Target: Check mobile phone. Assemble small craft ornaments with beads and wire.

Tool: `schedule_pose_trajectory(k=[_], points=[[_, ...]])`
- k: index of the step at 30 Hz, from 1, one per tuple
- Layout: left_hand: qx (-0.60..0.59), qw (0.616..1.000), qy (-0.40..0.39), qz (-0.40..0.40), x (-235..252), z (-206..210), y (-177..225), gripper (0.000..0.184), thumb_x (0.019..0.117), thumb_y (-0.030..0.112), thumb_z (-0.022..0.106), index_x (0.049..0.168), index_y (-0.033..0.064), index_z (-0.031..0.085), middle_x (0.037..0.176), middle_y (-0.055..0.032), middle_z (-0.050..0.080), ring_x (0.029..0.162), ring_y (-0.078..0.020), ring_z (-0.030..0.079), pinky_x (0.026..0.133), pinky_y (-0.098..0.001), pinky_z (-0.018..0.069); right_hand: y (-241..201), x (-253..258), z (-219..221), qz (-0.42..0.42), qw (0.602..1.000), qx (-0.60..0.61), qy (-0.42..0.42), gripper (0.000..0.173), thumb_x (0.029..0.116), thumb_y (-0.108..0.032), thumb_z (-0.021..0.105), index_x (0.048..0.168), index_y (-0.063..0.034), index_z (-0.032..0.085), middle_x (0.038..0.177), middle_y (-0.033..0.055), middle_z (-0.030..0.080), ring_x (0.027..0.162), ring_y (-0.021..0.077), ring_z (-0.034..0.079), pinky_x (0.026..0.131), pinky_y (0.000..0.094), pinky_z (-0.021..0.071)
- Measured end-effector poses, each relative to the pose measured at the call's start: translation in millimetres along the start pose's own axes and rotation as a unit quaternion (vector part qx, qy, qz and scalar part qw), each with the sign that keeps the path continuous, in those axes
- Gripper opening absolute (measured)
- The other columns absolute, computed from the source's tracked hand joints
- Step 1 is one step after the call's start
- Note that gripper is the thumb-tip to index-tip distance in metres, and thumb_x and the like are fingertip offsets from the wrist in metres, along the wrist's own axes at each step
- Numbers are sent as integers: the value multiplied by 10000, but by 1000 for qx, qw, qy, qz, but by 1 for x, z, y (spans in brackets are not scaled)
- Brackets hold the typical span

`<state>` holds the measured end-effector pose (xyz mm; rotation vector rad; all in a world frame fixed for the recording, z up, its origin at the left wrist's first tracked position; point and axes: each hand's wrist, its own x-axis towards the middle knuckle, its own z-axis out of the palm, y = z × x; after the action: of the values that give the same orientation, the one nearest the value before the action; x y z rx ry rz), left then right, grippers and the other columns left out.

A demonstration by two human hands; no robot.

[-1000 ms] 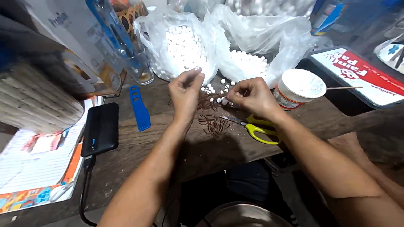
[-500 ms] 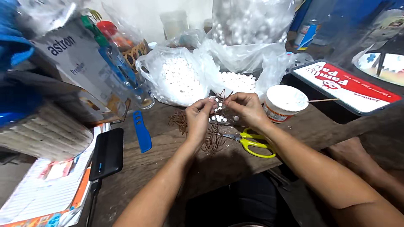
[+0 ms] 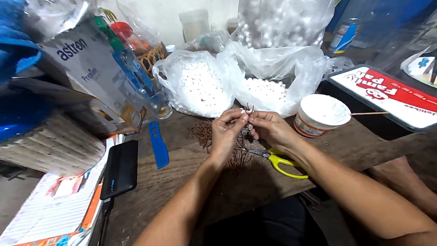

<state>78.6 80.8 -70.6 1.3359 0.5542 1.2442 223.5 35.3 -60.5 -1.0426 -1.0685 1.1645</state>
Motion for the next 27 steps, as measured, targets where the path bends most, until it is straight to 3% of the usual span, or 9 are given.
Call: schedule_pose_trajectory(k=[2, 4, 6, 10, 14, 18, 20, 24, 27], points=[[53, 997, -15, 45, -1, -1, -1, 96, 935, -40, 647, 922, 27, 715, 1139, -30, 657, 1007, -51, 641, 810, -205, 560, -6, -16, -8, -31, 993, -115, 8, 141, 1019, -42, 545, 1021, -28, 685, 803, -13, 667, 632, 24, 602, 593, 173, 526], [102, 990, -34, 87, -2, -2, -1, 65, 952, -27, 627, 962, -13, 689, 1180, -51, 628, 992, -23, 631, 812, -181, 553, -8, -47, -28, -113, 967, -226, 24, 231, 970, -121, 618, 1170, -31, 689, 888, -52, 698, 737, -2, 641, 676, 176, 554], [119, 985, -44, 118, -3, -1, -2, 77, 959, -34, 607, 1002, -34, 672, 1127, -46, 641, 928, -5, 635, 805, -178, 556, -3, -83, -59, -176, 951, -247, 60, 164, 957, -167, 652, 1082, -90, 725, 888, -111, 716, 762, -25, 658, 700, 172, 570], [147, 980, -61, 117, -9, 3, 0, 97, 1000, -13, 576, 1072, -27, 638, 906, 28, 689, 766, 7, 660, 734, -185, 576, 9, -122, -107, -134, 949, -209, 196, 193, 923, -69, 625, 824, -210, 714, 710, -174, 688, 608, -49, 628, 588, 140, 542], [163, 975, -57, 141, -11, 5, -1, 107, 984, -11, 575, 1070, -9, 638, 948, 57, 677, 789, 32, 651, 737, -169, 571, -1, -133, -101, -183, 918, -277, 217, 116, 912, -87, 659, 843, -166, 708, 733, -183, 677, 638, -84, 614, 617, 108, 525], [189, 966, -46, 171, -10, 1, -8, 89, 940, -18, 617, 1011, -38, 666, 1151, -50, 548, 876, 17, 623, 750, -137, 568, -6, -129, -79, -267, 863, -388, 181, 172, 942, -179, 672, 895, -34, 752, 834, -62, 706, 761, -115, 605, 717, 67, 506], [211, 959, -37, 185, -12, 2, -8, 83, 939, -6, 625, 998, -43, 669, 1130, -61, 537, 868, 19, 608, 737, -124, 552, -7, -128, -73, -271, 835, -454, 151, 216, 958, -222, 659, 933, -37, 769, 876, 2, 733, 816, -45, 650, 766, 124, 536], [243, 952, -45, 180, -14, 2, -9, 99, 959, 5, 624, 991, -64, 686, 1134, -109, 570, 858, -9, 618, 742, -147, 553, 7, -112, -59, -174, 786, -593, 17, 389, 939, -293, 644, 1246, -69, 726, 1216, 173, 709, 1108, 358, 682, 919, 518, 552], [240, 958, -48, 152, -15, 3, -6, 111, 976, 12, 614, 1005, -66, 687, 1172, -135, 590, 857, -19, 637, 733, -156, 561, 14, -100, -55, -166, 776, -608, 8, 371, 896, -249, 662, 1211, -68, 739, 1122, 176, 717, 1000, 368, 693, 842, 530, 562]])
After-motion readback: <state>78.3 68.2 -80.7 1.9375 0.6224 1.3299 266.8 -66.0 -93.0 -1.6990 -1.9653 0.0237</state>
